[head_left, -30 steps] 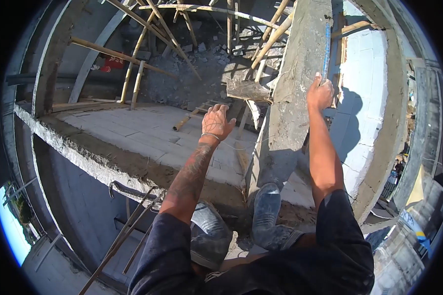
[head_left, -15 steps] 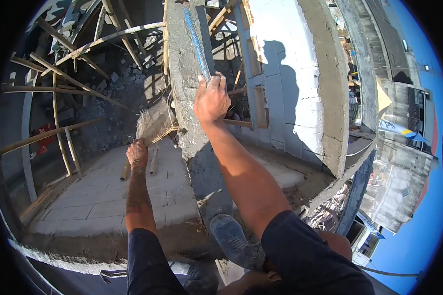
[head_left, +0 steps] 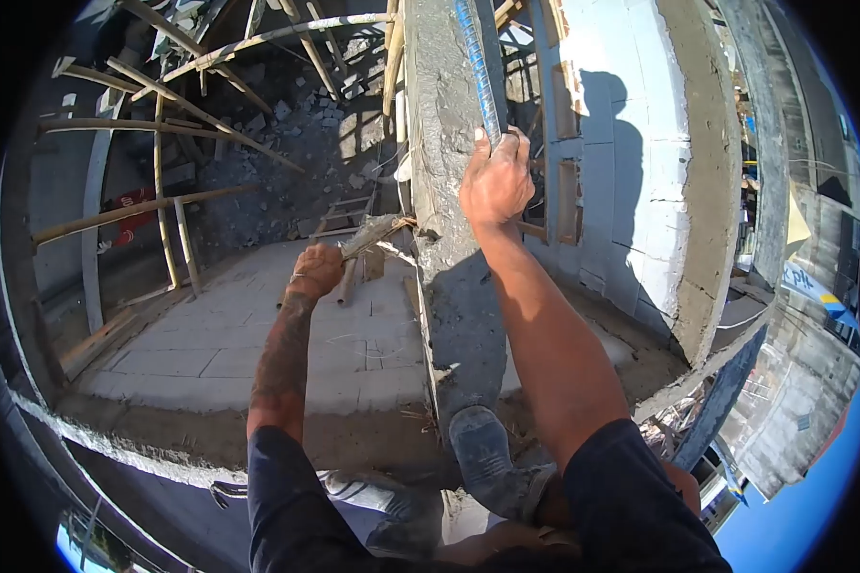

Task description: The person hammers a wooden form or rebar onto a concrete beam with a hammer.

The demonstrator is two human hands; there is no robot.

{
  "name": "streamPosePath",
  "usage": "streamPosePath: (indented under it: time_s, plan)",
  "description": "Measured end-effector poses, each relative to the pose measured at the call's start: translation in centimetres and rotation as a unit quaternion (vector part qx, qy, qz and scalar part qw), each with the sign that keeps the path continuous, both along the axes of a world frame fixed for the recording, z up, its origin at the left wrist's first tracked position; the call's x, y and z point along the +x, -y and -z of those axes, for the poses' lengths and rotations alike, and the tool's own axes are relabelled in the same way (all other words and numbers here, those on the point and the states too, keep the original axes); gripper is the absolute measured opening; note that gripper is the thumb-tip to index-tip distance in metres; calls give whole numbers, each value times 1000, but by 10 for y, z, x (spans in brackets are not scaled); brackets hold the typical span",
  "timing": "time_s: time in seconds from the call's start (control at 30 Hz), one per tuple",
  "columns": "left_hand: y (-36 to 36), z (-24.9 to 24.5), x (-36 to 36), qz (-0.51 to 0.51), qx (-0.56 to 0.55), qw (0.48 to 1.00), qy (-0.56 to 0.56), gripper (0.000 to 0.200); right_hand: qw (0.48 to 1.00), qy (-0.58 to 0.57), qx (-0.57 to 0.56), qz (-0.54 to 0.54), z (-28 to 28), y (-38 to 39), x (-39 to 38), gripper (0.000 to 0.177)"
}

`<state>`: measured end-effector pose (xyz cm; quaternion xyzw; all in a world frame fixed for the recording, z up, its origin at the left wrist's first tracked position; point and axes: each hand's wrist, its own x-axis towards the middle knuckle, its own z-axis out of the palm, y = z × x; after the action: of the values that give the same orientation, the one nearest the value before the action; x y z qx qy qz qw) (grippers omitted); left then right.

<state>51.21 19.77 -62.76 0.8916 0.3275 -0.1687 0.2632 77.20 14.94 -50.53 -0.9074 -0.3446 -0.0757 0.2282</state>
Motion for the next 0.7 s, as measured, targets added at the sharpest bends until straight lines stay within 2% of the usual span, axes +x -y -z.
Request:
streamPosePath:
  time_s: [0.03,0.1,0.17,0.2,0.27,0.33,0.37,0.4,0.43,0.47,0.5,0.53,0.6,0.7]
  plan:
    - [-29,-1,7,48,-9,999,5,18,1000,19,0,-5,1,1,1,29]
    - [-56,-2,17,86,62,994,-4,18,1000,6,-2,-10,-1,1,0,29]
    - [-56,24,18,32,182,983,23,16,1000,0,-17,12,-3,0,-1,29]
    - [-56,27,20,22,184,982,19,16,1000,-2,-14,0,0,-4,2,29]
    - [-38,30,21,-69,60,992,-84,15,1000,20,9,-10,6,2,6,33]
    - [12,35,-6,-128,105,986,-2,15,1000,25,10,-11,5,7,5,34]
    - [40,42,-10,-170,100,980,-20,19,1000,21,2,-7,3,4,5,34]
    - [64,44,-8,-207,18,976,-64,22,1000,16,-8,0,2,1,4,34]
    - [109,76,-11,-271,61,961,-11,20,1000,-3,-14,4,-2,1,3,35]
    - [121,53,11,-344,3,938,-35,20,1000,3,1,-2,-2,-4,6,35]
    - [130,54,20,-362,0,932,2,22,999,28,17,-6,4,-3,10,35]
    - [128,56,25,-370,-56,927,-44,24,999,43,16,-18,8,3,9,35]
    - [119,62,22,-400,-55,913,-56,20,999,11,11,-32,6,3,7,35]
    - [83,71,9,-345,-31,935,-72,21,999,17,-20,-20,3,2,8,35]
